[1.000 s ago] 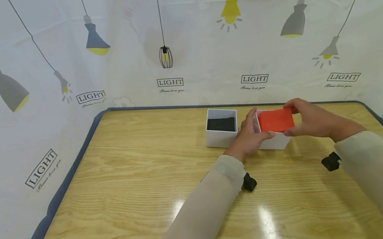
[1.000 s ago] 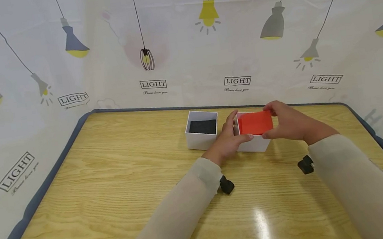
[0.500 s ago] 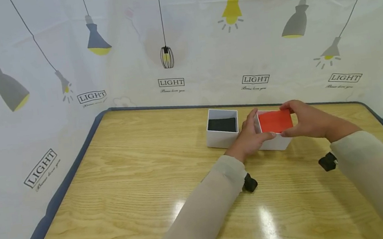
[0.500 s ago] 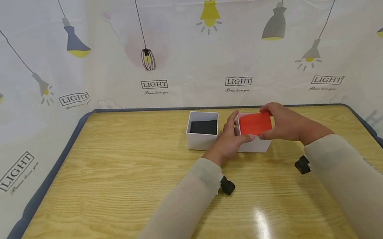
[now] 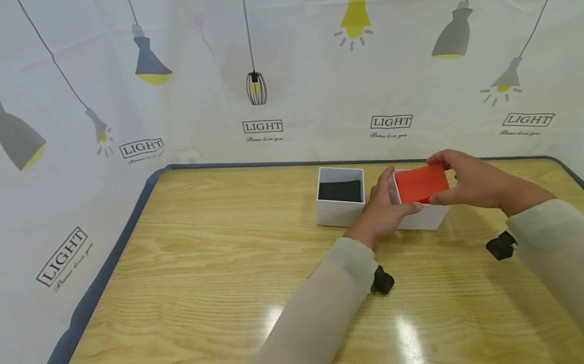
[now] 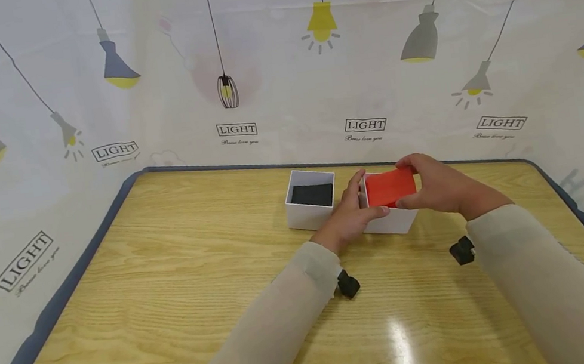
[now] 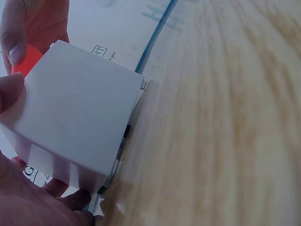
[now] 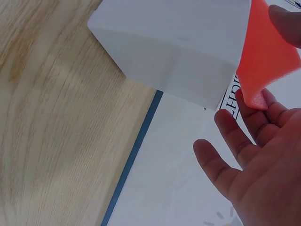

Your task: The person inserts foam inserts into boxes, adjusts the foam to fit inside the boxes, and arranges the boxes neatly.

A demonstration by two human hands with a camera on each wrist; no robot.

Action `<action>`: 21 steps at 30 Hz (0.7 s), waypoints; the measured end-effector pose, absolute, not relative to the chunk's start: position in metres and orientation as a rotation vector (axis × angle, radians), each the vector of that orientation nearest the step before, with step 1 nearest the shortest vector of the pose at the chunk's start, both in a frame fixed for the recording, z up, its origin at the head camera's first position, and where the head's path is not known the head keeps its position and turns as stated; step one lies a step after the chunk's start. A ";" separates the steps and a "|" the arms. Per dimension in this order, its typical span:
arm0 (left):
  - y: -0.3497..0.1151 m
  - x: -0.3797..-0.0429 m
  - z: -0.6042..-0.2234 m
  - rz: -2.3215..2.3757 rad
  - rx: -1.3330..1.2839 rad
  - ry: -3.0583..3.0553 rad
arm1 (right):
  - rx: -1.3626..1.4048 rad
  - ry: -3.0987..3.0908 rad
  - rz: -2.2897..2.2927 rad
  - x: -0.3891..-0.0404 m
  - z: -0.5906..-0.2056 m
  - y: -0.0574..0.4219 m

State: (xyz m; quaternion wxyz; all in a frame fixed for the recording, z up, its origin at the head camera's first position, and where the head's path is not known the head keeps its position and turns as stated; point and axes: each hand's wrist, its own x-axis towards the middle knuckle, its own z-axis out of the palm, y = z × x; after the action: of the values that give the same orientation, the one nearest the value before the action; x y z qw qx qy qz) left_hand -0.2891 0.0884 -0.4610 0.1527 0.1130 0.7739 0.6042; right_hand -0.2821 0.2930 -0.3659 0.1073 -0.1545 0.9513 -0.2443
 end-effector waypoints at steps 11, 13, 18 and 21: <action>0.090 -0.289 -0.462 1.744 0.325 2.218 | -0.457 2.744 -0.804 -0.282 -0.362 0.295; 0.090 -0.289 -0.461 1.741 0.320 2.221 | -0.459 2.735 -0.811 -0.282 -0.362 0.295; 0.091 -0.289 -0.459 1.740 0.308 2.231 | -0.440 2.712 -0.822 -0.285 -0.362 0.297; 0.090 -0.288 -0.458 1.740 0.309 2.230 | -0.428 2.703 -0.797 -0.286 -0.364 0.297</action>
State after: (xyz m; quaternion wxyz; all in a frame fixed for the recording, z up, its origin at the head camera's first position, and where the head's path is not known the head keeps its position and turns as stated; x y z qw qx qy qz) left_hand -0.2877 0.0900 -0.4584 0.1476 0.1073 0.7752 0.6048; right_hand -0.2864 0.2974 -0.3636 0.1452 -0.1485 0.9383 -0.2767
